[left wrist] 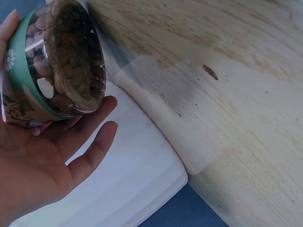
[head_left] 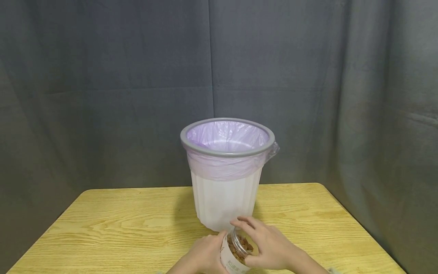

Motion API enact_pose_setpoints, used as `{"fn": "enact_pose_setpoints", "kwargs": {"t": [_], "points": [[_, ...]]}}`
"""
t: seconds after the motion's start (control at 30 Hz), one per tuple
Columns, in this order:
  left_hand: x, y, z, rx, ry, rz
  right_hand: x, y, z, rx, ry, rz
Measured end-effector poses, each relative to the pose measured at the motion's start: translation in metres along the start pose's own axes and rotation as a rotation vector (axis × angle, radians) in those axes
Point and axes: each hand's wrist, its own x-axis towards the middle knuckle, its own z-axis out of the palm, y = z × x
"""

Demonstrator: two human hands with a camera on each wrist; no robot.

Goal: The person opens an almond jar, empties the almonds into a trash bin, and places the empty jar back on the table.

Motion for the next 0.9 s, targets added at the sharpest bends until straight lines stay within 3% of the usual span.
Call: {"fn": "enact_pose_setpoints", "kwargs": {"t": [0.13, 0.23, 0.5, 0.67, 0.9], "points": [[0.0000, -0.0005, 0.0004, 0.003, 0.001, 0.004, -0.0006, 0.0008, -0.0002, 0.020, -0.002, -0.079], [-0.0003, 0.0000, 0.0000, 0.011, 0.002, 0.003, -0.0001, 0.0002, -0.0002, 0.037, 0.002, -0.094], [-0.0002, -0.0034, 0.0008, 0.028, -0.001, 0.012, 0.0027, -0.0046, 0.0017, -0.003, 0.050, 0.094], [-0.0002, -0.0043, 0.0009, 0.010, -0.003, 0.006, 0.0033, -0.0052, 0.0048, -0.104, 0.076, 0.159], [-0.0008, -0.0003, -0.0010, -0.013, -0.015, -0.031, 0.0050, -0.0056, 0.0047, -0.094, 0.060, 0.198]]}}
